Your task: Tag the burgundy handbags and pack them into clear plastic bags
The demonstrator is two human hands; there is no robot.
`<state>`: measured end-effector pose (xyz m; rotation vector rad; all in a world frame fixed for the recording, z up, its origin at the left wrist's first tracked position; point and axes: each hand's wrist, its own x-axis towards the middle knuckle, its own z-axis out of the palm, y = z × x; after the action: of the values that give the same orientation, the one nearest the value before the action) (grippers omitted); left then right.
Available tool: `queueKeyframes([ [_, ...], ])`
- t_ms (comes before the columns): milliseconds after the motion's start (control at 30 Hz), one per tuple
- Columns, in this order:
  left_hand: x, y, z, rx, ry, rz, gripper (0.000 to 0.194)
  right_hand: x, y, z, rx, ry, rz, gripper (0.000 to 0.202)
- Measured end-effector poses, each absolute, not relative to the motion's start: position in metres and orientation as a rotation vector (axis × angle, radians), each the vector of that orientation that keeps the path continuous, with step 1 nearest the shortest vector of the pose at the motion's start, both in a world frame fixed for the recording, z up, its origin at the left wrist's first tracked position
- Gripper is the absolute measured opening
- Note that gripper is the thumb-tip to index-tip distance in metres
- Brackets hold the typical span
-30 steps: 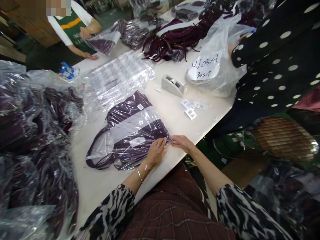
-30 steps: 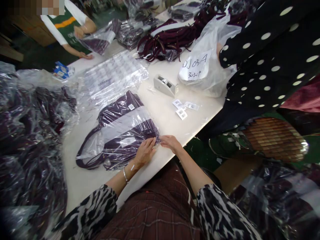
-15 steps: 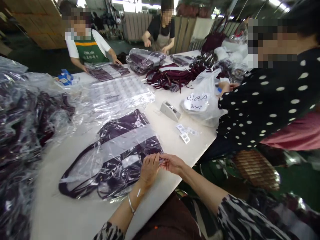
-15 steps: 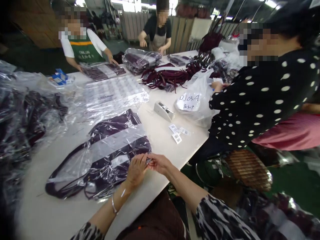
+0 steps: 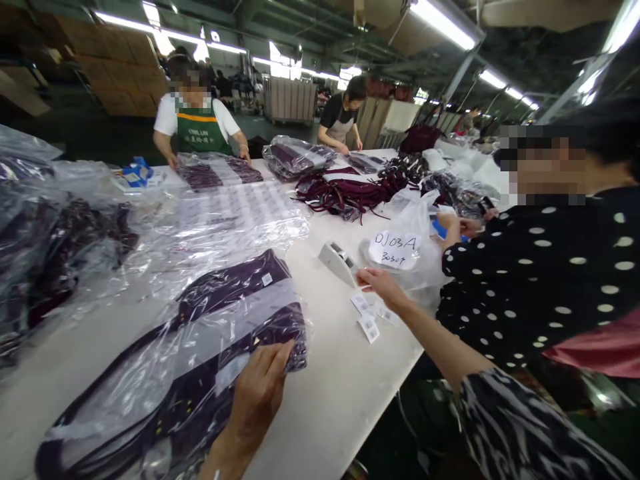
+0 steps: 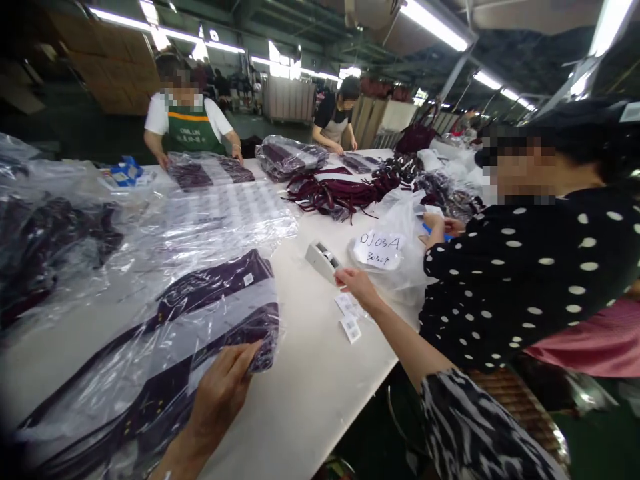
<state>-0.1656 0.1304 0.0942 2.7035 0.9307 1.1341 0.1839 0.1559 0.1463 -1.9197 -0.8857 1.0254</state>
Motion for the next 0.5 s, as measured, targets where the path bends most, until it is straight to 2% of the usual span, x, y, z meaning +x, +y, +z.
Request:
queueKeyframes([
  [67, -0.164, 0.131, 0.093, 2.686, 0.959, 1.132, 0.044, 0.23, 0.188, 0.136, -2.003, -0.857, 0.904, 0.022],
  [167, -0.162, 0.13, 0.088, 2.704, 0.971, 1.115, 0.046, 0.271, 0.221, 0.107, -2.084, -0.823, 0.924, 0.019],
  [333, -0.163, 0.131, 0.073, 2.861, 1.005, 1.04, 0.049, 0.291, 0.246, 0.064, -2.075, -0.781, 1.037, 0.023],
  [500, -0.162, 0.134, 0.063, 2.883, 0.989, 0.968, 0.056, 0.298, 0.253, 0.051, -2.032, -0.803, 1.025, 0.02],
])
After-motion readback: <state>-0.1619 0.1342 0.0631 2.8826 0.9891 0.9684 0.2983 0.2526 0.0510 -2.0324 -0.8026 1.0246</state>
